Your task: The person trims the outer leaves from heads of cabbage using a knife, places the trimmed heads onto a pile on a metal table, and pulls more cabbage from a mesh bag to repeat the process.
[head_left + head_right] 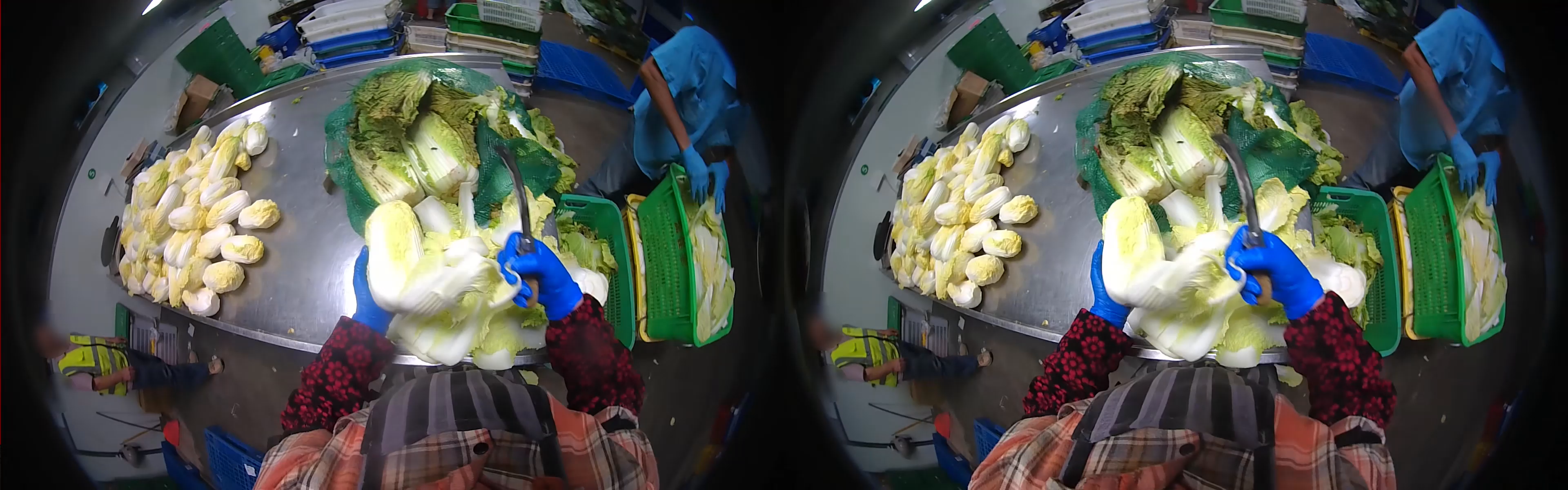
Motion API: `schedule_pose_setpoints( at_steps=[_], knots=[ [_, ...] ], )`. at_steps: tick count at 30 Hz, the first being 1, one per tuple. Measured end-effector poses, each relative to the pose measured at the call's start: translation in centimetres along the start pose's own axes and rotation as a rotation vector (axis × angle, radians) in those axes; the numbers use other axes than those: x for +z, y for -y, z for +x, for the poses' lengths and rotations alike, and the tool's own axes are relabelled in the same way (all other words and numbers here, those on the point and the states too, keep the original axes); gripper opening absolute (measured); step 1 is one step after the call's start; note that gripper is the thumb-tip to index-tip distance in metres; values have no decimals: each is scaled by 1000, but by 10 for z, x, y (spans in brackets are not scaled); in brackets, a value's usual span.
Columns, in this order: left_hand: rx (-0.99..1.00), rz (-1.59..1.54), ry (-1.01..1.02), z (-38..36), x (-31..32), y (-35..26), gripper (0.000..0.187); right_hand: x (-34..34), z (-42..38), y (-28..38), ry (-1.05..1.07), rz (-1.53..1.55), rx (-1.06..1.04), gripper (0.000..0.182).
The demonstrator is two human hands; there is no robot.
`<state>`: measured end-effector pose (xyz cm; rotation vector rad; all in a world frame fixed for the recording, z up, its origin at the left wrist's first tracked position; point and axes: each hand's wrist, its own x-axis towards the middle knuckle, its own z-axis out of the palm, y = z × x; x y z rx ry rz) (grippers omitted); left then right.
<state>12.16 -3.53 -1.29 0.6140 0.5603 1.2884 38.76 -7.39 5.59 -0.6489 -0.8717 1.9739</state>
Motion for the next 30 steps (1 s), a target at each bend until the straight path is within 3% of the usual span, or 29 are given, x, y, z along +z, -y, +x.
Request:
schedule_pose_setpoints(
  at_steps=[1, 2, 5, 7, 8, 10, 13, 15, 17, 22, 24, 27, 28, 30],
  knots=[
    [-52, -285, -25, 2, -6, 0, 48, -6, -8, -3, 2, -10, 26, 18],
    [-28, -330, 64, 2, -10, -4, 47, -13, -15, -7, -15, -46, 58, 17],
    [165, -146, -29, 19, -36, 4, 48, -42, -28, -28, -155, -313, 191, 17],
    [308, 749, 37, 18, -27, 1, 49, -47, -26, -47, -337, -505, 188, 21],
    [92, 227, 188, 14, -29, 0, 49, -48, -24, -50, -434, -601, 180, 24],
    [-375, -831, 446, 6, -31, 2, 50, -13, -10, -32, -351, -414, 85, 37],
    [-575, -175, 426, 5, -39, 13, 60, 13, 25, -29, -302, -140, -128, 47],
    [-554, -390, 270, -11, 24, -20, 66, 5, 46, -32, -350, -99, -65, 49],
    [-513, -227, 65, -19, -6, -1, 64, 14, 46, -37, -434, -217, -138, 40],
    [-418, -221, -27, -28, -2, 12, 59, 8, 49, -31, -569, -270, -294, 33],
    [-386, -225, -54, -25, 0, 11, 60, 4, 44, -21, -535, -335, -318, 32],
    [-330, 74, 32, -25, 3, -1, 65, 14, 27, 6, -485, -440, -259, 34],
    [-207, 186, 141, -23, 15, -6, 67, 13, 28, 9, -497, -482, -163, 33],
    [-128, 411, 150, -24, 20, -7, 65, 11, 28, 4, -516, -523, -121, 30]
  ],
)
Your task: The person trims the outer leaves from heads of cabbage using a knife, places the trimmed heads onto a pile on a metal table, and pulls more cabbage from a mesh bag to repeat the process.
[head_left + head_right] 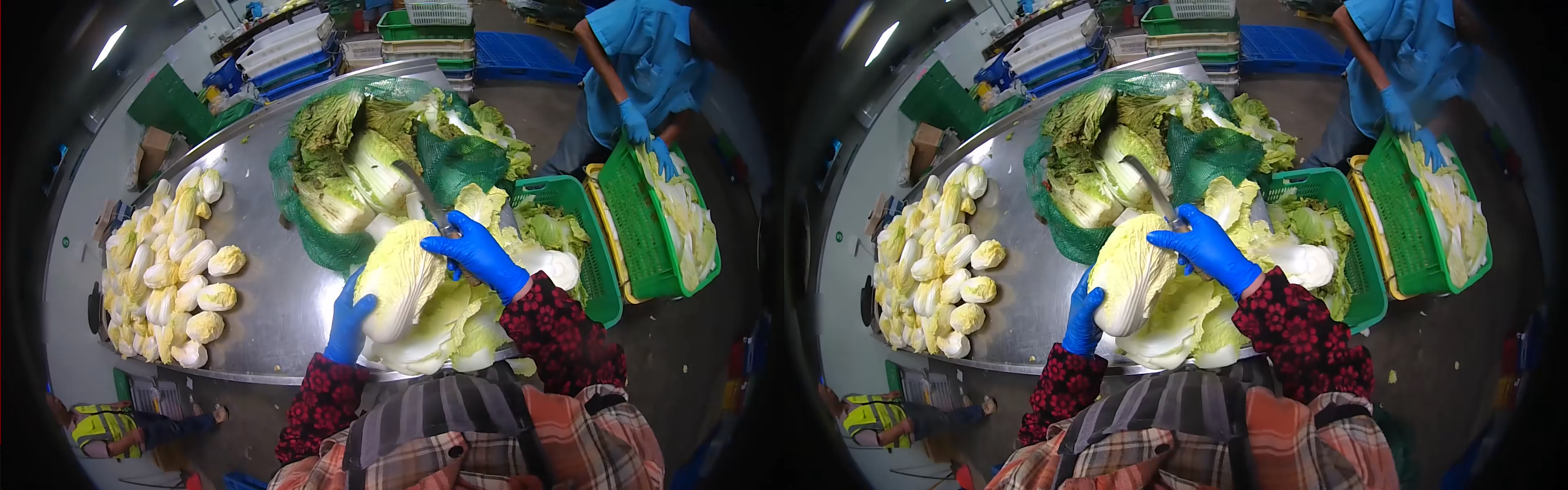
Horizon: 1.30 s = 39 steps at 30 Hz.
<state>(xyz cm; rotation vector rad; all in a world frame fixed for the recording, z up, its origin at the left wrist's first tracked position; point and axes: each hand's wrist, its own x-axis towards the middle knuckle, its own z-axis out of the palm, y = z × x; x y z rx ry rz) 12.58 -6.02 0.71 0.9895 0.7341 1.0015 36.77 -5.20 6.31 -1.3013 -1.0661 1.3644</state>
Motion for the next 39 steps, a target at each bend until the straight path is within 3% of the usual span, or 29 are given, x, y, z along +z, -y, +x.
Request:
schedule_pose_setpoints(
  at_steps=[5, 8, 11, 13, 16, 19, 21, 23, 25, 27, 29, 31, 33, 37, 39],
  knots=[
    [170, 295, -93, 0, 10, 0, 63, -3, 3, -23, 6, 211, 49, 31],
    [186, 251, -161, -1, 15, 2, 68, 4, -3, -18, -118, 129, -40, 32],
    [262, 318, -161, -1, 18, 1, 70, 4, -2, -25, 91, 337, 176, 30],
    [293, 326, -170, -2, 24, -2, 69, 4, -4, -29, 53, 350, 99, 29],
    [253, 266, -241, 1, 22, 2, 64, 6, -8, -28, 27, 322, -22, 26],
    [173, -49, -313, 4, 16, 9, 57, 5, -32, -9, 202, 477, 21, 24],
    [-24, -453, -305, 5, 7, 15, 59, -1, -44, -12, 318, 602, 113, 23],
    [-102, -699, -237, 4, -10, 19, 61, -6, -48, -20, 405, 456, 158, 22],
    [-68, -801, 8, 1, -21, 20, 63, -20, -40, -46, 310, 484, 201, 20],
    [-84, -786, 169, 1, -30, 26, 64, -29, -31, -51, 217, 123, 200, 38],
    [-158, -664, 242, 2, -42, 34, 65, -16, -25, -28, 205, 240, 83, 49],
    [-284, -680, 239, 1, -31, 38, 65, -2, -11, -13, 180, 330, -14, 51],
    [-448, -820, 141, -1, -6, 28, 64, 1, 8, -6, 236, 86, 79, 51],
    [-414, -550, -26, -4, -6, 36, 59, 1, 14, -23, 103, 94, -20, 32],
    [-345, -441, 3, -5, 0, 32, 60, 2, 14, -30, -19, 184, -94, 37]
  ],
)
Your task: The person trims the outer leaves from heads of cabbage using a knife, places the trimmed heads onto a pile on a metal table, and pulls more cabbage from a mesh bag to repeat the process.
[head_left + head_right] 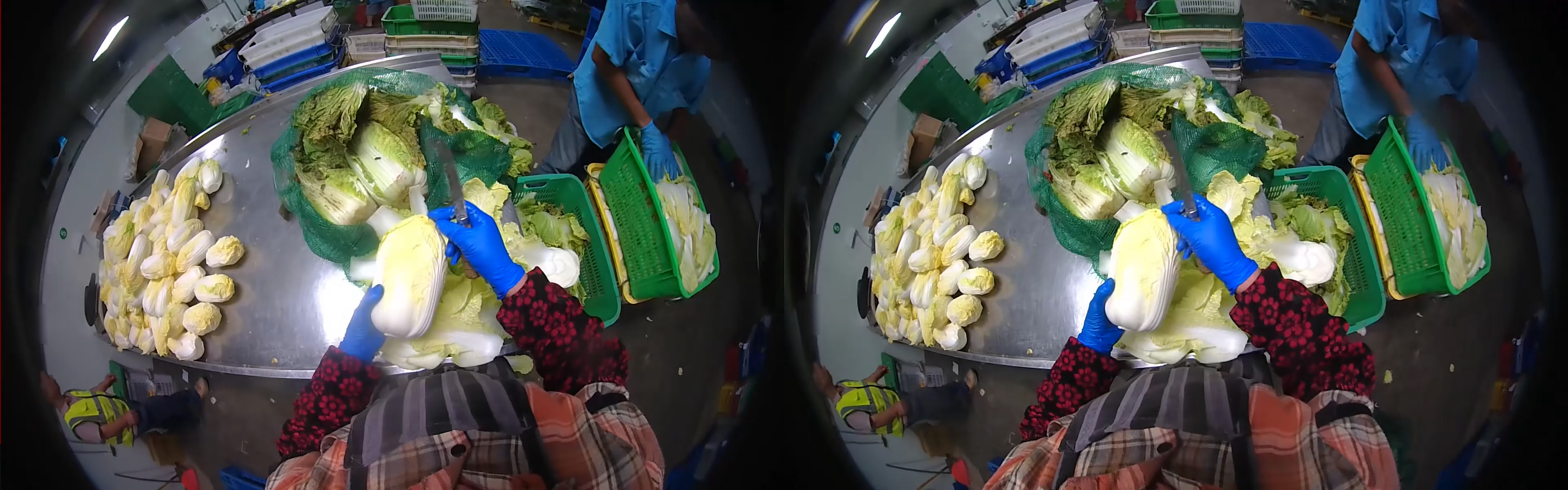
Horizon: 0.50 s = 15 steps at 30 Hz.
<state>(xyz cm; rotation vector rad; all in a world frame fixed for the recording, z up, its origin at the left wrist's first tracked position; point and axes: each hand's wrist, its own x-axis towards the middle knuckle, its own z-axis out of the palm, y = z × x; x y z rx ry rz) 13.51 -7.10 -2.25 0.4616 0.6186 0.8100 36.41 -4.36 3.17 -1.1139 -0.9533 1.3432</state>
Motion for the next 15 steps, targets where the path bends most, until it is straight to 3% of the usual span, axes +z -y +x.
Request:
schedule_pose_setpoints(
  at_steps=[3, 7, 15],
  knots=[
    [99, 64, -30, 0, 10, -4, 65, -3, -2, 4, -51, 41, -30, 35],
    [153, 252, 68, -2, 11, -17, 71, -6, -3, 33, 128, -199, 60, 28],
    [198, 161, -60, -1, 13, -13, 69, -5, -1, 13, 47, 31, -17, 20]
  ],
)
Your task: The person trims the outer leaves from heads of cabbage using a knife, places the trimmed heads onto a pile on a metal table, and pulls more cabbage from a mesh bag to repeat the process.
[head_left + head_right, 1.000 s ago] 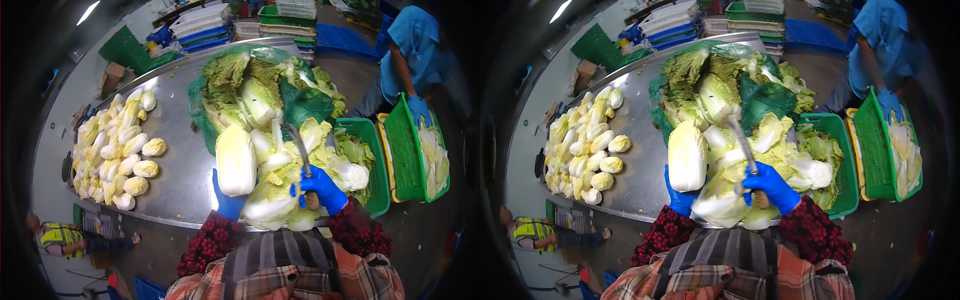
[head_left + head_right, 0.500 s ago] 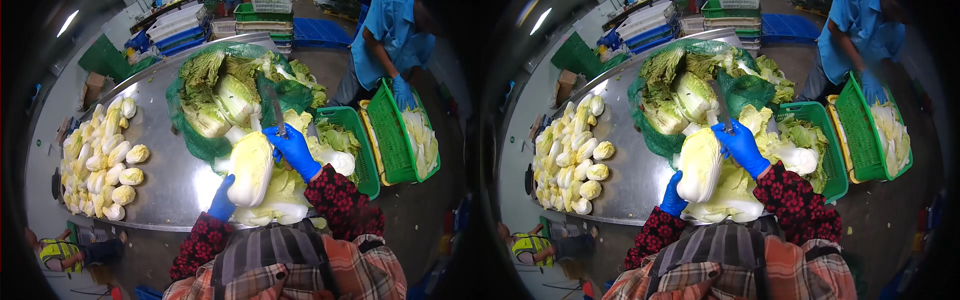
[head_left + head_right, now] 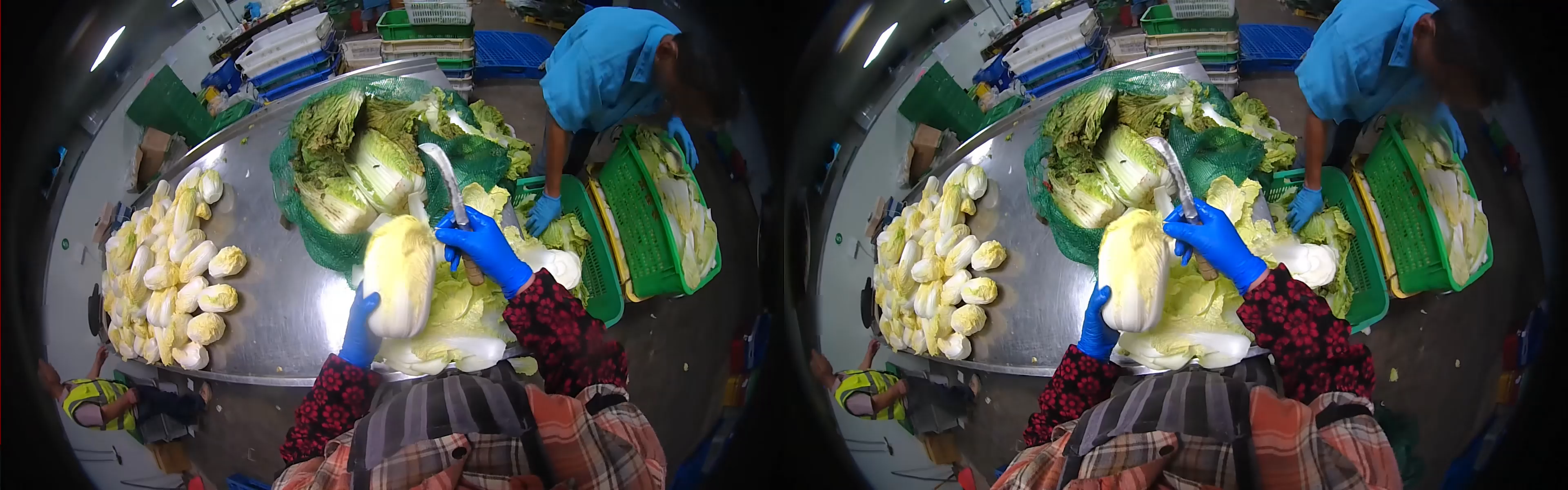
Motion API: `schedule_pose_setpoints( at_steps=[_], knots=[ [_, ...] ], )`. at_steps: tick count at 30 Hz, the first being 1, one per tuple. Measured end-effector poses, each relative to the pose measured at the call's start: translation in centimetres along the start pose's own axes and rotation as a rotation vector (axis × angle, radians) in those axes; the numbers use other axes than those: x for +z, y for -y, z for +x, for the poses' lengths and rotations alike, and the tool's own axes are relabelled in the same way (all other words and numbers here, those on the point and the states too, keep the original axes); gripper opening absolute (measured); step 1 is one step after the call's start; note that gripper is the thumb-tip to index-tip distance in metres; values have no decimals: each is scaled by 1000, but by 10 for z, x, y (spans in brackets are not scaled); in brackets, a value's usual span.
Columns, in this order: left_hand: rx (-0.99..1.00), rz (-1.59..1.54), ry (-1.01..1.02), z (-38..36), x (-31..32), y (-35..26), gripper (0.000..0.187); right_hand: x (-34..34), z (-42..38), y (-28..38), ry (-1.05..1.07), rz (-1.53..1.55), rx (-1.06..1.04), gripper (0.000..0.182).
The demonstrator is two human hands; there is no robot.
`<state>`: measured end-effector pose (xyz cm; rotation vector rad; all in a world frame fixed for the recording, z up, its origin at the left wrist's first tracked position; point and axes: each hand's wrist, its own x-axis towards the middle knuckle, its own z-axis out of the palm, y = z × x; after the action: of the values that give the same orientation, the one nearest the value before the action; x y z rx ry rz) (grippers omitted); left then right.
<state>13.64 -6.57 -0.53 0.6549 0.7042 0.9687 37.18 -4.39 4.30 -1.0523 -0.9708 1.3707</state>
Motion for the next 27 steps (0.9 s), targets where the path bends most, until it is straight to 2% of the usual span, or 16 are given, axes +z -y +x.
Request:
schedule_pose_setpoints(
  at_steps=[2, 5, 6, 10, 11, 13, 18, 21, 25, 26, 27],
  knots=[
    [-67, -127, -89, 0, -8, 2, 62, -3, -14, 9, 53, 85, 9, 21],
    [-43, -247, -113, 7, -28, 7, 59, -8, -29, 23, 106, 58, 132, 24],
    [-15, -245, -116, 7, -28, 5, 61, -8, -26, 14, 52, -88, 148, 31],
    [155, -79, -91, 5, -4, 1, 68, 29, -29, -14, 12, -209, 161, 46],
    [195, -19, -92, 2, 1, -1, 70, 35, -27, -21, 58, -200, 209, 48],
    [285, 100, -91, 0, 8, -4, 73, 41, -25, -30, 34, -183, 131, 43],
    [408, 193, -130, -1, 10, -6, 75, 51, -21, -24, 6, -142, 121, 32],
    [338, 27, -109, -2, 9, -6, 74, 44, -22, -37, -38, 29, 141, 25],
    [131, -466, -112, 5, -13, -2, 66, 25, -20, -66, -140, 252, 104, 17],
    [163, -403, -61, 9, -18, -2, 67, 19, -26, -60, -151, 300, 162, 16],
    [112, -313, 41, 14, -32, 3, 65, -1, -17, -79, -104, 168, 212, 26]
  ],
)
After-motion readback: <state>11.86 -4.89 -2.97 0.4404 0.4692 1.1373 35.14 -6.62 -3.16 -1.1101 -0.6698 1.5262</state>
